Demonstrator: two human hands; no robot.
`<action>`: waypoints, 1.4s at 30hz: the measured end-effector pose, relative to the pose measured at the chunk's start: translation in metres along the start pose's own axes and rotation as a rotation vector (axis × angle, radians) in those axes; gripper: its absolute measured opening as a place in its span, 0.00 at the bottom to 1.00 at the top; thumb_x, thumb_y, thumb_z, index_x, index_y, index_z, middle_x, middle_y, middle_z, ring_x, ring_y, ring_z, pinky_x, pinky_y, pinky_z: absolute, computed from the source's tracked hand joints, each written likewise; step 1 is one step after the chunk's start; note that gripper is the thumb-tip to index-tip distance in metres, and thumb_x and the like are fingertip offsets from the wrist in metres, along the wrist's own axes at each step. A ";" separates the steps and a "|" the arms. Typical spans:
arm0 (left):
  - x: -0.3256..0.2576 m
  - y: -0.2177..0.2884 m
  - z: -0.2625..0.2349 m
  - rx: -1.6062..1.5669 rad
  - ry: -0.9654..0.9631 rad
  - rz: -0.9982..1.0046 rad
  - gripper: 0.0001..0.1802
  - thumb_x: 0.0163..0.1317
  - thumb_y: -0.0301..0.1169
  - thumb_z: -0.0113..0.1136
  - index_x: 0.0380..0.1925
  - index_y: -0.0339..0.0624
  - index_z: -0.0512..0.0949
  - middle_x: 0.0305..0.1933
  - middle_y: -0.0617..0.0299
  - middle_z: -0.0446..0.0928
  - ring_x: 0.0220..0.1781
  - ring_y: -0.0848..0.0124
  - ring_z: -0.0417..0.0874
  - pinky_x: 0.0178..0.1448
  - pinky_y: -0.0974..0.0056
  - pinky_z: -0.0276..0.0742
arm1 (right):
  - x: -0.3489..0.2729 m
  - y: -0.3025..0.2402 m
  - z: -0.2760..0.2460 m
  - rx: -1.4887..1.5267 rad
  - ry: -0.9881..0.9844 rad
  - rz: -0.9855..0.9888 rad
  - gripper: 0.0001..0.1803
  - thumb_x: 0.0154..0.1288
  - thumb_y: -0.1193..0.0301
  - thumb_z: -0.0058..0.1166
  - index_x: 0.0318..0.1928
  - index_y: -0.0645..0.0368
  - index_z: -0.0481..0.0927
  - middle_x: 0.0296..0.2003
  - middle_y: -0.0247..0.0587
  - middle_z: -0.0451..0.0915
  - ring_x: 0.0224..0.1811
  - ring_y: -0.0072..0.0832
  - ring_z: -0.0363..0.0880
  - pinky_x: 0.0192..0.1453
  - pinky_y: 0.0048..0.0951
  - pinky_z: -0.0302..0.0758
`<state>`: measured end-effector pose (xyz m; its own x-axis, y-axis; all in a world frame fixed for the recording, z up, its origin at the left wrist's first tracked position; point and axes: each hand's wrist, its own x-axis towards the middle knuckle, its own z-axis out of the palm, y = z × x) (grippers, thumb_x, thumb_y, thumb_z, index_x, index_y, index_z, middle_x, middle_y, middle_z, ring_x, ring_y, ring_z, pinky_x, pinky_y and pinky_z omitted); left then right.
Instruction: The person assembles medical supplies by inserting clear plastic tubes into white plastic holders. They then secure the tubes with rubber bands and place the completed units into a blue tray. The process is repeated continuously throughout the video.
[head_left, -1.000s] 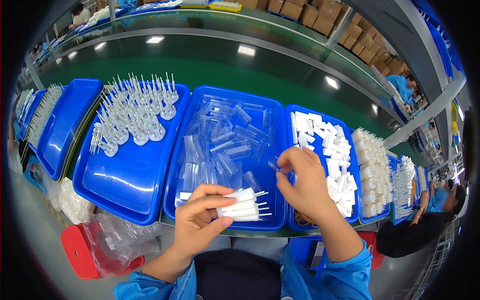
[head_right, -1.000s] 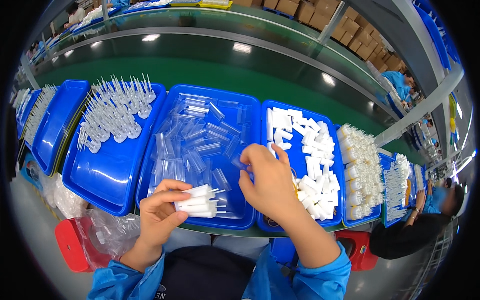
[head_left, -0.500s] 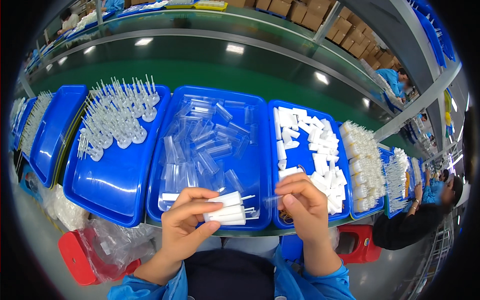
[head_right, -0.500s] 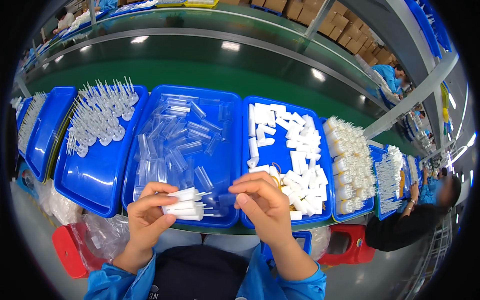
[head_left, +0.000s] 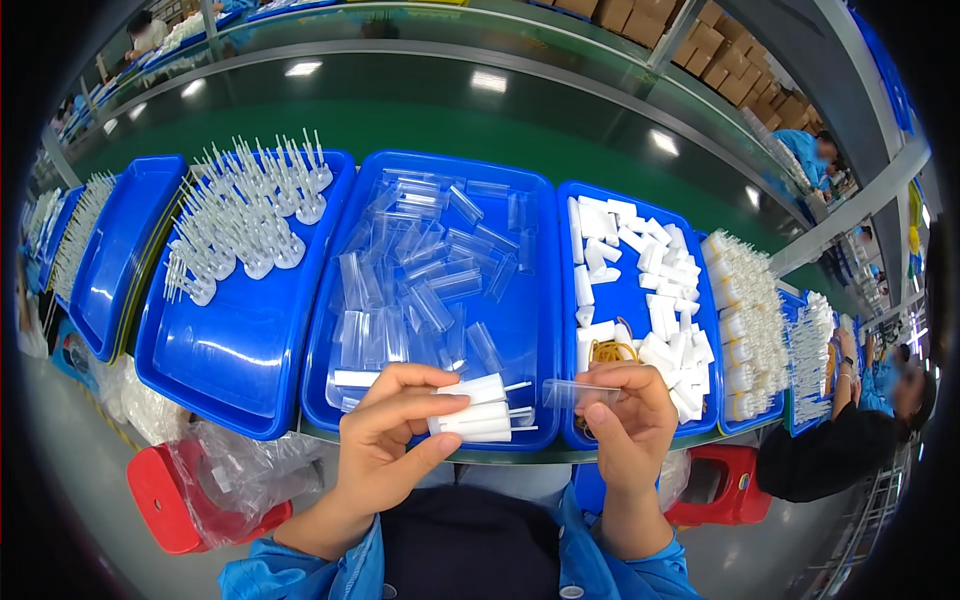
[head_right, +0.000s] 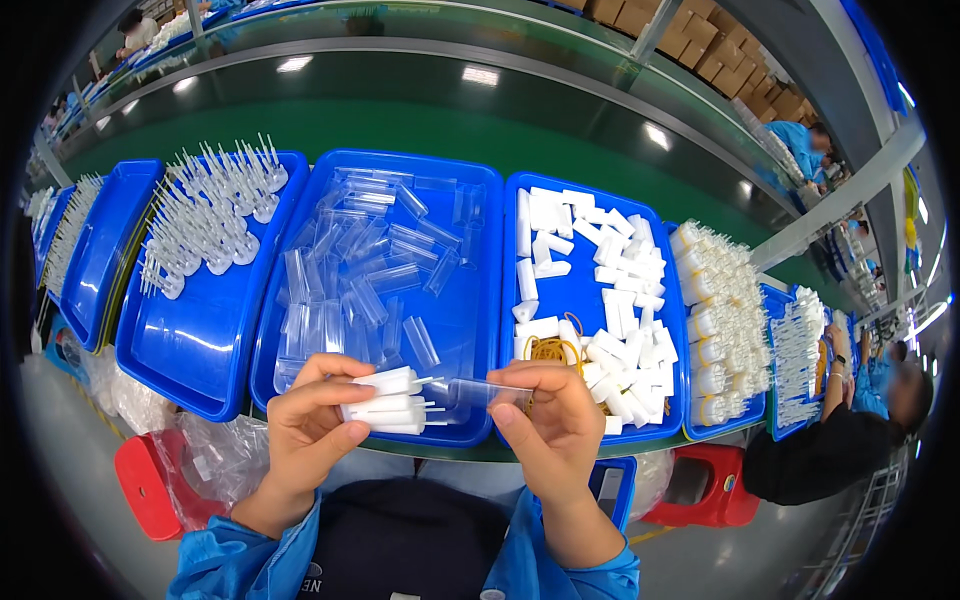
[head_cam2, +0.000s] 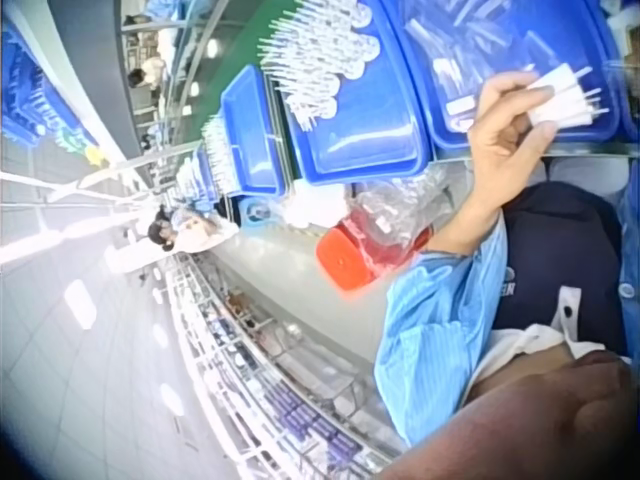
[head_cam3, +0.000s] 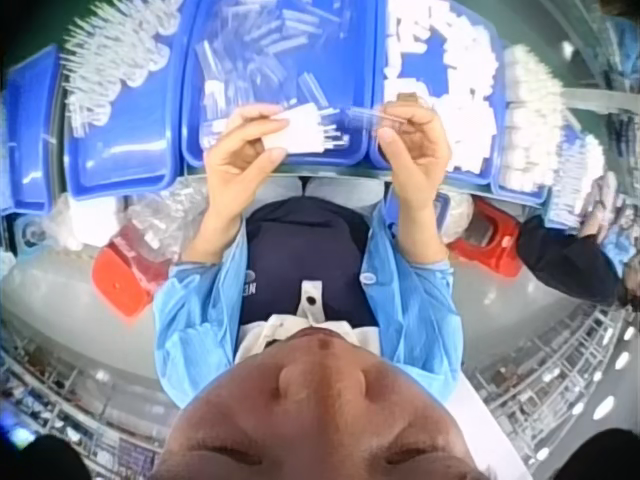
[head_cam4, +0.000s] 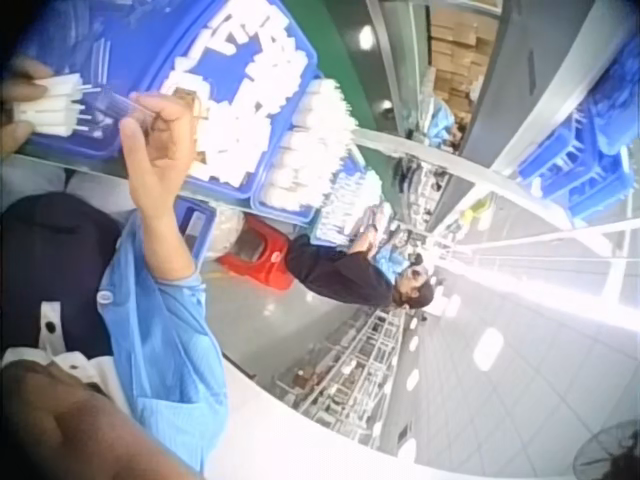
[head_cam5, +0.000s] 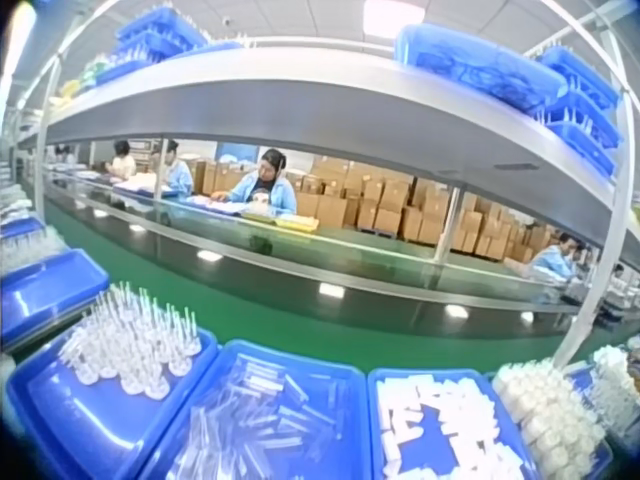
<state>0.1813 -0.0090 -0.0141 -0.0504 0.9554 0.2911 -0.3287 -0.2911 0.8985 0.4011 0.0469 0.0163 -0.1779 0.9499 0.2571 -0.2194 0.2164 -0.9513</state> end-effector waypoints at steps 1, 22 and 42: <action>0.000 0.000 0.000 -0.002 0.002 -0.002 0.17 0.59 0.15 0.61 0.50 0.27 0.78 0.59 0.48 0.68 0.58 0.58 0.79 0.62 0.58 0.79 | -0.002 -0.001 0.000 -0.027 -0.002 0.014 0.08 0.64 0.79 0.57 0.43 0.70 0.78 0.45 0.48 0.79 0.37 0.25 0.78 0.53 0.28 0.72; 0.001 -0.003 0.003 0.072 0.031 -0.020 0.18 0.57 0.15 0.64 0.49 0.30 0.81 0.57 0.49 0.70 0.55 0.62 0.81 0.58 0.63 0.83 | -0.009 -0.006 0.008 -0.231 -0.061 0.021 0.12 0.58 0.81 0.60 0.43 0.68 0.79 0.35 0.44 0.84 0.35 0.26 0.85 0.70 0.45 0.61; 0.001 0.002 0.003 0.440 -0.087 0.081 0.19 0.56 0.19 0.66 0.49 0.45 0.85 0.54 0.53 0.72 0.50 0.63 0.80 0.53 0.63 0.79 | -0.009 -0.001 0.010 -0.249 -0.066 -0.070 0.10 0.60 0.81 0.58 0.43 0.67 0.78 0.33 0.43 0.84 0.36 0.27 0.86 0.73 0.51 0.58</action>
<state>0.1831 -0.0090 -0.0109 0.0259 0.9263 0.3758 0.1056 -0.3764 0.9204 0.3931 0.0356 0.0163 -0.2346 0.9155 0.3269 0.0074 0.3380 -0.9411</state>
